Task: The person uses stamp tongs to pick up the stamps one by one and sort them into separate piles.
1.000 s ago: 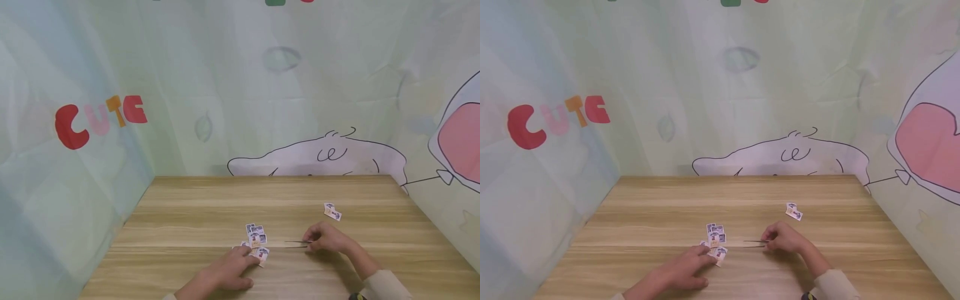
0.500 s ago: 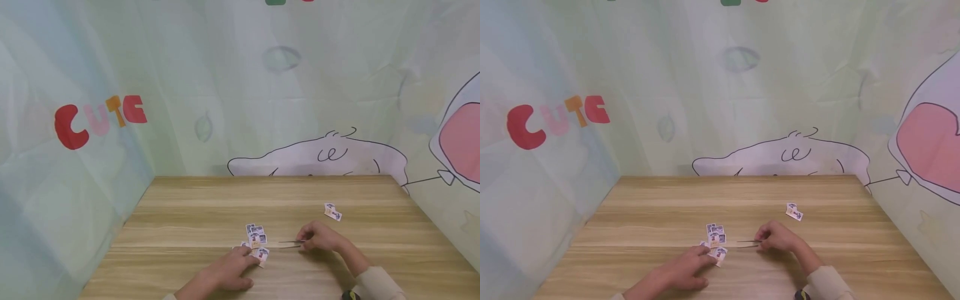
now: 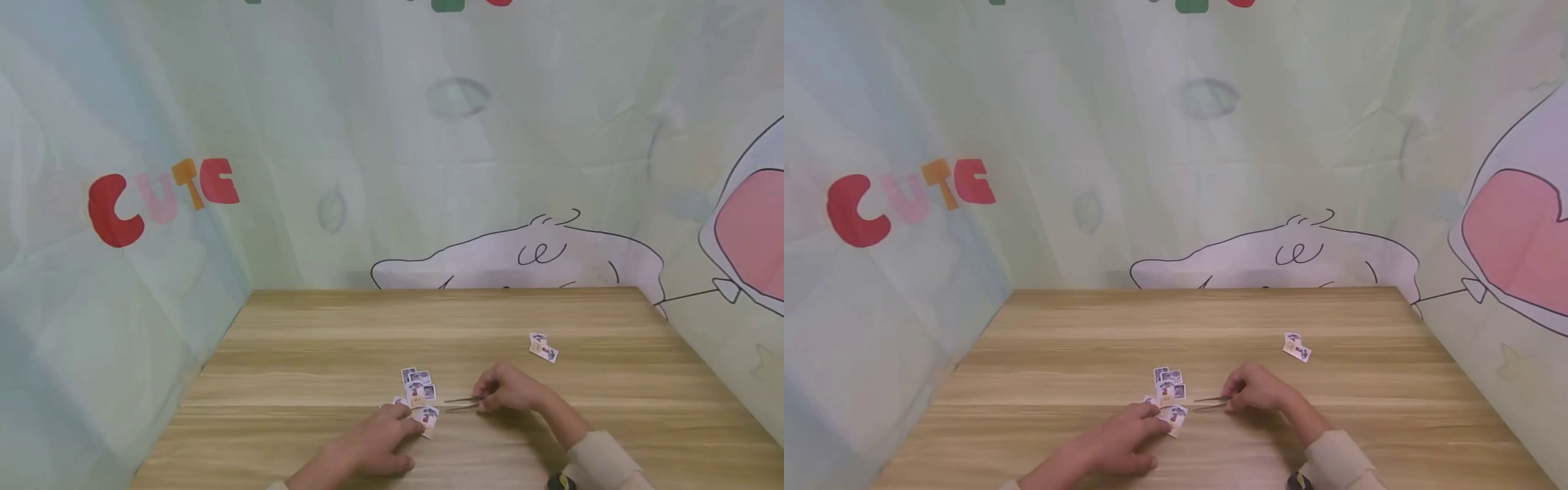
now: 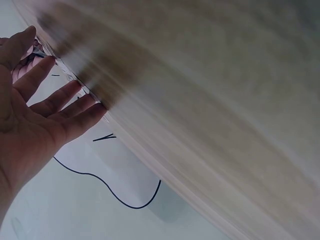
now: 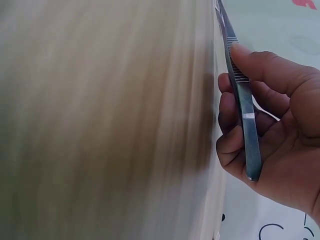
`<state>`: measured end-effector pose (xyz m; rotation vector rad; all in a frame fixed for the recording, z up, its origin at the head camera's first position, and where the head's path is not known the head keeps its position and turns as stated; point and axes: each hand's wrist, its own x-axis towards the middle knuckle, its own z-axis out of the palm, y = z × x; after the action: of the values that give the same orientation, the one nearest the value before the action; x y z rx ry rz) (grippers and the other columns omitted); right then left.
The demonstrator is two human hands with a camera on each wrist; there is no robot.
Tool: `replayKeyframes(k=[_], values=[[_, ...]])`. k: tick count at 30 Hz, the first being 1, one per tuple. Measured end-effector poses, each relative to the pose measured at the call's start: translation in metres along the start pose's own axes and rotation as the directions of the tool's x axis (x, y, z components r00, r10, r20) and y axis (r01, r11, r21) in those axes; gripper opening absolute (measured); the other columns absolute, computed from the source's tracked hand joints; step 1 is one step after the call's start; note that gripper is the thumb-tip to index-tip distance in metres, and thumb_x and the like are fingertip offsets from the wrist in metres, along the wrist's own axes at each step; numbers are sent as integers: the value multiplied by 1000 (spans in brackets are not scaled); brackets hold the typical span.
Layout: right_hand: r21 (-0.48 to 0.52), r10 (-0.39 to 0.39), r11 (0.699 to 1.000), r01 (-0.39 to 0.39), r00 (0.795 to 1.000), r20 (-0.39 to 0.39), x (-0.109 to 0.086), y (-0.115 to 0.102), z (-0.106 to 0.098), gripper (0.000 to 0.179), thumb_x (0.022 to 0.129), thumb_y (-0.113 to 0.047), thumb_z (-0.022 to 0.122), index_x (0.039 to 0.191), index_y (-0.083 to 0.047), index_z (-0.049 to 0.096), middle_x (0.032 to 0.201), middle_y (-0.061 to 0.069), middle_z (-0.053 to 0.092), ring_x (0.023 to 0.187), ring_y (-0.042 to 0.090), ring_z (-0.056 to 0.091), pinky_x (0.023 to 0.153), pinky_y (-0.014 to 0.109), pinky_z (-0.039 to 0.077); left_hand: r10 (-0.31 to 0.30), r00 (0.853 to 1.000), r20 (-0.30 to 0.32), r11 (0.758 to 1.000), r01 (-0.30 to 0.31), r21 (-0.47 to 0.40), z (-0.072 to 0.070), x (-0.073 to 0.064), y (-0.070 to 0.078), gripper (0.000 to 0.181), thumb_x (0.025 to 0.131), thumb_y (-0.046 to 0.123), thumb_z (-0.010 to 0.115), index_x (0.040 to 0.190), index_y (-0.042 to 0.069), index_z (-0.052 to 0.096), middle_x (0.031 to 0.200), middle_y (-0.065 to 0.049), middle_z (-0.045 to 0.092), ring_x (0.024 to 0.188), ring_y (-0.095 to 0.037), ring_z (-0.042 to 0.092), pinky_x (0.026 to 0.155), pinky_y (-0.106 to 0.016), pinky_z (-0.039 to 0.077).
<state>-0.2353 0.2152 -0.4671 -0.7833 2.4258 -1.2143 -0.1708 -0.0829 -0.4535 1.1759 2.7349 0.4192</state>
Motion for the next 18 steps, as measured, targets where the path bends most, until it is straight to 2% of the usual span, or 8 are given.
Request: replayKeyframes(k=[18], values=[[-51, -35, 998, 37, 998, 52, 12, -5, 11, 11, 73, 0, 69, 82, -7, 69, 70, -5, 62, 62, 8, 53, 58, 24, 46, -6, 1000, -10, 999, 6, 33, 4, 1, -1, 50, 76, 35, 70, 121, 17, 61, 120, -7, 52, 106, -18, 49, 90, -33, 44]])
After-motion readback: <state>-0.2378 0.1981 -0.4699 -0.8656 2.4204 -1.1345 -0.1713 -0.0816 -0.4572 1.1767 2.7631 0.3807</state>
